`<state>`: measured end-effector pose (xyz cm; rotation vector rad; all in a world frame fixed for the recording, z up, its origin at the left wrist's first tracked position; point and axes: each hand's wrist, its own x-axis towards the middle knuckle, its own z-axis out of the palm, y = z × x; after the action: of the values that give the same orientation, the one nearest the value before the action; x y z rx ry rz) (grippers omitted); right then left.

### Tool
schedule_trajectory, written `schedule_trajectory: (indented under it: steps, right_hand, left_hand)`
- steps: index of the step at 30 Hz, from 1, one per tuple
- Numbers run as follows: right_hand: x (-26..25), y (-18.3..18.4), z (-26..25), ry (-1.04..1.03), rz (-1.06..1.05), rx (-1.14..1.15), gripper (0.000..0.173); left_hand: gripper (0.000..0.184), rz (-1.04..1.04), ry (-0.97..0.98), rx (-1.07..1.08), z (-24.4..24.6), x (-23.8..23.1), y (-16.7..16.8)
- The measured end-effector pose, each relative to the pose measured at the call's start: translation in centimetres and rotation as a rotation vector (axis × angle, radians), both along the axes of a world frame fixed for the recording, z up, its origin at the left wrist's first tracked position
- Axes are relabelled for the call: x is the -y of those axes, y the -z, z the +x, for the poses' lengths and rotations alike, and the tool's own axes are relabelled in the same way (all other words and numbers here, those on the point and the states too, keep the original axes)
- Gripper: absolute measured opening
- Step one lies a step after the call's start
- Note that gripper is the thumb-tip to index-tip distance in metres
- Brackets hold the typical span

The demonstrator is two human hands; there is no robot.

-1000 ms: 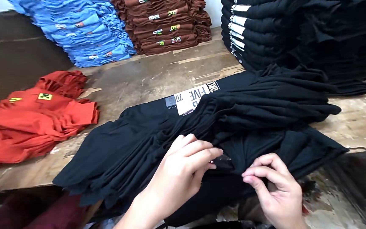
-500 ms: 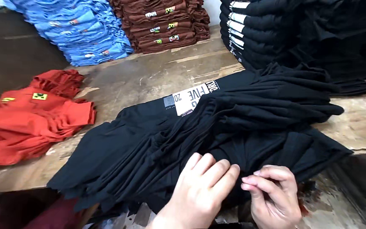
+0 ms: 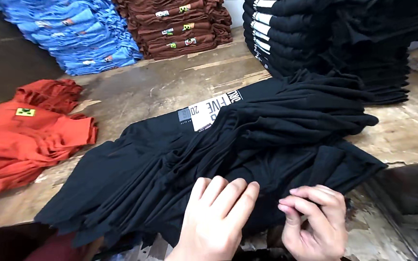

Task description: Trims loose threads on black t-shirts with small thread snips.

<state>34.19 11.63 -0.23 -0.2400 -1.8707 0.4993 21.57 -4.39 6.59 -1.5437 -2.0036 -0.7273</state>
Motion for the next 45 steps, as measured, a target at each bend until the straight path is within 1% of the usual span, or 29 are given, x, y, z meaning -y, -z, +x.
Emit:
schedule_trajectory:
  steps: [3,5,6,7,8,9,10,11,12,13,14,17,18,19,20,22,23,25,26,28,30,32,33,36,38,40,41,43,45]
  right_hand:
    - [0.0,-0.5,1.0,-0.149,0.048,0.048,0.018]
    - [0.2,-1.0,0.9,-0.209,-0.001,0.05,0.023]
    - [0.6,-1.5,0.3,-0.176,-0.073,0.018,0.017]
    - [1.1,-2.1,-0.6,-0.12,-0.149,0.011,0.017]
    - [1.6,-2.8,-1.5,-0.058,-0.206,0.073,0.029]
    - [2.1,-3.5,-2.2,0.013,-0.218,0.187,0.039]
    - [2.5,-4.0,-3.1,0.097,-0.174,0.335,0.04]
    - [2.8,-4.3,-4.0,0.172,-0.111,0.499,0.035]
    - [3.0,-4.3,-4.6,0.215,-0.07,0.581,0.027]
    - [3.0,-4.2,-4.9,0.223,-0.075,0.559,0.023]
    - [2.7,-4.2,-5.0,0.173,-0.157,0.475,0.022]
    - [2.0,-4.2,-4.4,-0.24,-0.687,0.081,0.015]
    - [2.0,-4.1,-4.2,-0.352,-0.847,-0.01,0.015]
    - [1.9,-3.7,-4.1,-0.424,-0.945,-0.062,0.015]
    - [2.0,-3.3,-4.0,-0.449,-0.966,-0.084,0.014]
    - [1.9,-2.5,-3.8,-0.464,-0.882,-0.071,0.014]
    - [1.9,-2.1,-3.6,-0.482,-0.835,-0.059,0.014]
    - [1.6,-1.4,-3.0,-0.583,-0.766,-0.024,0.014]
    - [1.5,-1.1,-2.6,-0.624,-0.741,-0.005,0.017]
    - [1.4,-0.6,-1.7,-0.657,-0.678,0.035,0.035]
    - [1.1,0.0,-1.2,-0.642,-0.605,0.032,0.046]
    - [0.9,0.2,-1.4,-0.566,-0.466,0.057,0.051]
    - [1.0,0.0,-1.6,-0.502,-0.374,0.08,0.048]
    - [1.3,0.1,-2.0,-0.245,-0.133,0.027,0.018]
    - [1.0,0.2,-1.5,-0.131,-0.063,-0.018,0.011]
    - [0.5,0.4,-0.9,-0.092,-0.084,-0.062,0.007]
    - [0.3,0.5,-0.7,-0.091,-0.097,-0.08,0.008]
    - [0.1,0.7,-0.4,-0.093,-0.116,-0.089,0.01]
    - [0.4,0.8,-0.4,-0.099,-0.13,-0.099,0.01]
  left_hand:
    - [0.021,-0.011,-0.004,-0.026,0.2,-0.9,0.6]
    - [0.017,0.047,-0.049,0.095,-0.2,-0.7,0.7]
    - [0.017,0.086,-0.097,0.18,-0.5,-0.3,0.4]
    - [0.021,0.132,-0.16,0.249,-0.8,0.1,0.1]
    - [0.026,0.175,-0.236,0.278,-1.2,0.3,-0.1]
    - [0.029,0.204,-0.309,0.274,-1.4,0.3,-0.2]
    - [0.025,0.219,-0.358,0.259,-1.6,0.1,-0.3]
    - [0.019,0.221,-0.372,0.246,-1.5,-0.2,-0.3]
    - [0.016,0.206,-0.355,0.244,-1.3,-0.5,-0.2]
    - [0.015,0.177,-0.322,0.259,-1.0,-0.7,-0.1]
    - [0.016,0.142,-0.289,0.284,-0.7,-0.8,0.3]
    - [0.02,0.049,-0.244,0.389,0.2,-0.8,1.9]
    - [0.021,0.015,-0.246,0.422,0.4,-0.8,2.3]
    - [0.022,-0.012,-0.248,0.458,0.4,-0.9,2.4]
    - [0.023,-0.036,-0.234,0.509,0.4,-1.1,2.2]
    - [0.034,-0.055,-0.132,0.645,0.1,-1.8,1.6]
    - [0.036,-0.022,-0.079,0.671,0.2,-2.2,1.6]
    - [0.031,0.126,-0.049,0.602,0.4,-2.8,2.0]
    - [0.026,0.199,-0.057,0.524,0.5,-2.9,2.2]
    - [0.017,0.267,-0.099,0.367,1.0,-2.4,2.5]
    - [0.009,0.237,-0.109,0.342,1.9,-1.7,2.5]
    - [0.008,0.198,-0.047,0.37,2.5,-1.3,2.6]
    - [0.008,0.19,0.003,0.369,2.6,-1.2,2.9]
    - [0.006,0.185,0.13,0.354,2.3,-1.0,3.0]
    - [0.014,0.188,0.119,0.399,2.1,-0.7,2.1]
    - [0.032,0.177,0.012,0.428,1.6,0.1,1.0]
    - [0.037,0.165,-0.036,0.424,0.9,0.4,0.8]
    - [0.031,0.165,-0.067,0.371,-0.3,0.4,1.1]
    - [0.024,0.133,-0.038,0.326,-0.6,-0.2,1.6]
